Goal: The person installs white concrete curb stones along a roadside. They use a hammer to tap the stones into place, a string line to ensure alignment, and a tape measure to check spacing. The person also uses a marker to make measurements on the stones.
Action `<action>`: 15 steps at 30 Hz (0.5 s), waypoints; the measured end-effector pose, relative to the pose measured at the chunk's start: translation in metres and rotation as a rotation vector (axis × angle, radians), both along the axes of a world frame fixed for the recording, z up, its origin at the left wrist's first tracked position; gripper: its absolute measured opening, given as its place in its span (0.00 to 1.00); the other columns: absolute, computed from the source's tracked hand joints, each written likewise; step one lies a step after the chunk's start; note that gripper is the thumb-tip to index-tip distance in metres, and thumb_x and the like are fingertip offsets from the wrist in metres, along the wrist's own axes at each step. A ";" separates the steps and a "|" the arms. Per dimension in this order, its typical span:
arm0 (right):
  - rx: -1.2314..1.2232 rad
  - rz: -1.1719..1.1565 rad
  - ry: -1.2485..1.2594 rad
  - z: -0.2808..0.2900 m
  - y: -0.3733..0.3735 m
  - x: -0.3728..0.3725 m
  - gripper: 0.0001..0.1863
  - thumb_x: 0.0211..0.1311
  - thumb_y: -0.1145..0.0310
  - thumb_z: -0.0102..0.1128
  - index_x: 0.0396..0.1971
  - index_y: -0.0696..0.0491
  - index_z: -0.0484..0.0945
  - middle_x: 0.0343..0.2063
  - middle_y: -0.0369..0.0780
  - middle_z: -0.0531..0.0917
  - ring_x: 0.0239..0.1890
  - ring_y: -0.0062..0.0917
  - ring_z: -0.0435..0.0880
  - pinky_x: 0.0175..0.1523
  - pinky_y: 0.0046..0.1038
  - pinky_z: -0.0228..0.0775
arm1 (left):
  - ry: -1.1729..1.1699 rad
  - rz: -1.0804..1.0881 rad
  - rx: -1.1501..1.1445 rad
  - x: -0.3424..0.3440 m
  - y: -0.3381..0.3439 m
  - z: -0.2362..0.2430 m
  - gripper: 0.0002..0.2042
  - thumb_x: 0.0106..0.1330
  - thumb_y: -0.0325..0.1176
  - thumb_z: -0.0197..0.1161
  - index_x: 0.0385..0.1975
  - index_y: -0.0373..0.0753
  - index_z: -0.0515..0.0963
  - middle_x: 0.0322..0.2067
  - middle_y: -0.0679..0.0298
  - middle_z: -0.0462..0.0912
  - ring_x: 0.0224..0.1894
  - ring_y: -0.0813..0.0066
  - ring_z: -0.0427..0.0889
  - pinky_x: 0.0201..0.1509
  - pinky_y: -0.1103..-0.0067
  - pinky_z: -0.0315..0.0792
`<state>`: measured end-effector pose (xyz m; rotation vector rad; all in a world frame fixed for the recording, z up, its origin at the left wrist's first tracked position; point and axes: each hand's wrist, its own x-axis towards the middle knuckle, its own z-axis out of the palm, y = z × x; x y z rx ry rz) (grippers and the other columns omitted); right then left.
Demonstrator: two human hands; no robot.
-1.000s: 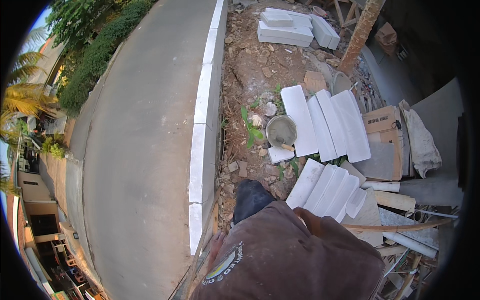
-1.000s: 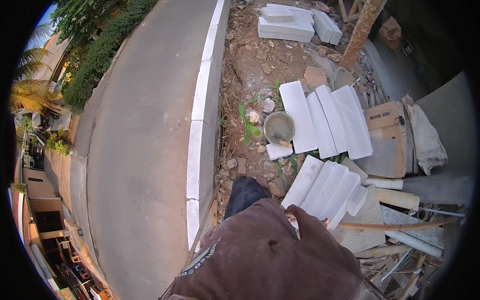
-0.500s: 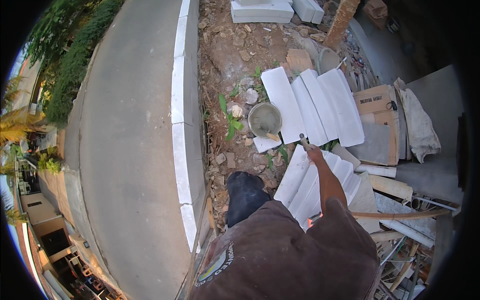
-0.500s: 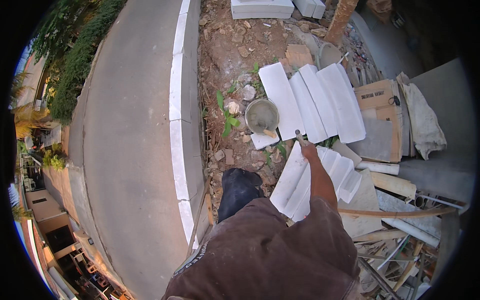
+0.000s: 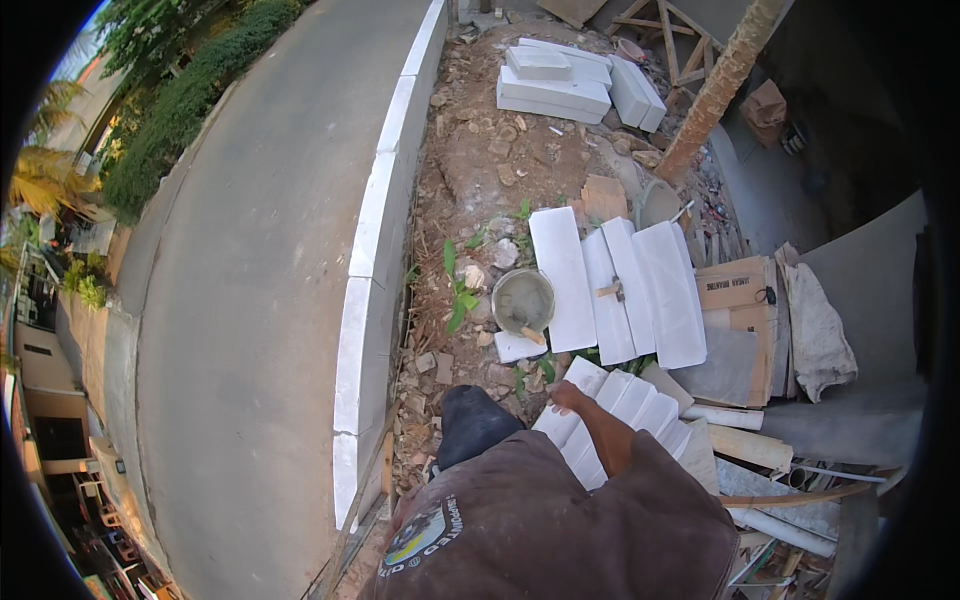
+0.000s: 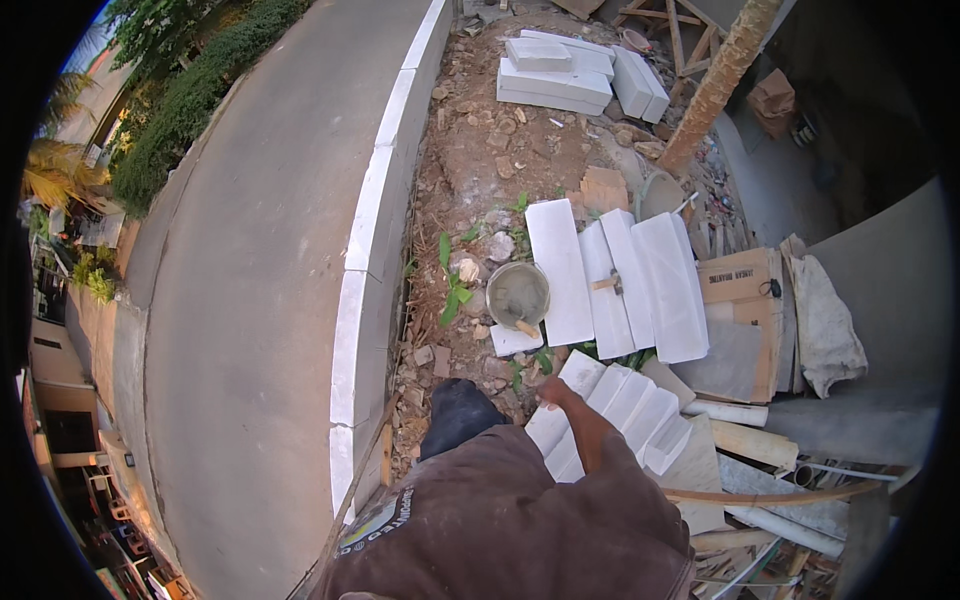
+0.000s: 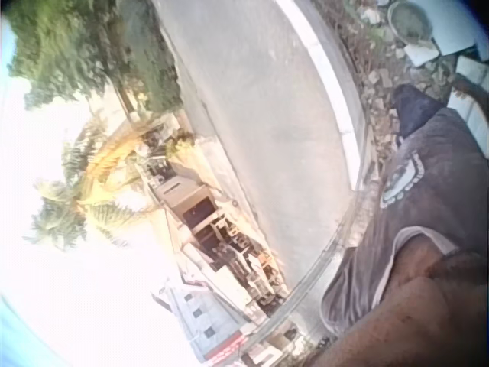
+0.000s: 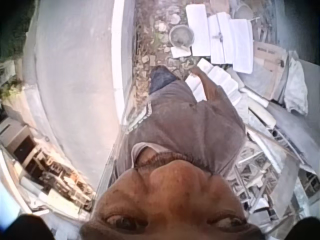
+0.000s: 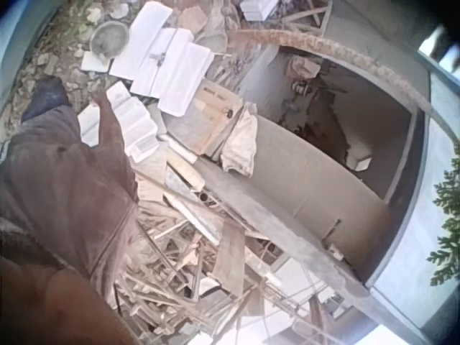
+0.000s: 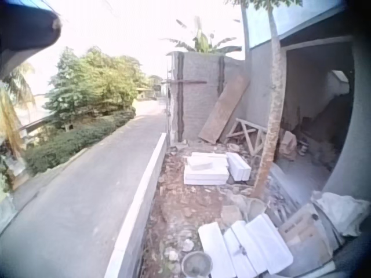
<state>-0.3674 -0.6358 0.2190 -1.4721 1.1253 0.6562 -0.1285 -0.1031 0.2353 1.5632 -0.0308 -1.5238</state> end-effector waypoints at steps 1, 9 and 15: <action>-0.017 0.091 -0.019 -0.002 0.022 0.022 0.18 0.66 0.64 0.48 0.49 0.57 0.78 0.38 0.45 0.87 0.31 0.32 0.87 0.33 0.36 0.80 | -0.014 0.020 -0.013 -0.004 0.000 -0.005 0.21 0.74 0.41 0.58 0.59 0.33 0.75 0.49 0.66 0.81 0.50 0.81 0.76 0.55 0.81 0.72; -0.074 0.497 -0.220 -0.016 0.093 0.075 0.21 0.72 0.58 0.45 0.46 0.59 0.80 0.36 0.48 0.85 0.39 0.37 0.84 0.44 0.40 0.75 | -0.321 0.149 0.238 -0.027 -0.010 0.100 0.25 0.72 0.53 0.55 0.60 0.41 0.77 0.54 0.59 0.83 0.56 0.70 0.78 0.63 0.76 0.68; -0.032 0.773 -0.267 0.007 0.060 0.142 0.20 0.72 0.59 0.45 0.45 0.59 0.81 0.35 0.47 0.85 0.39 0.35 0.83 0.44 0.39 0.74 | -0.369 0.770 0.360 -0.124 0.025 0.092 0.23 0.70 0.52 0.59 0.54 0.40 0.81 0.47 0.60 0.86 0.47 0.73 0.82 0.55 0.75 0.73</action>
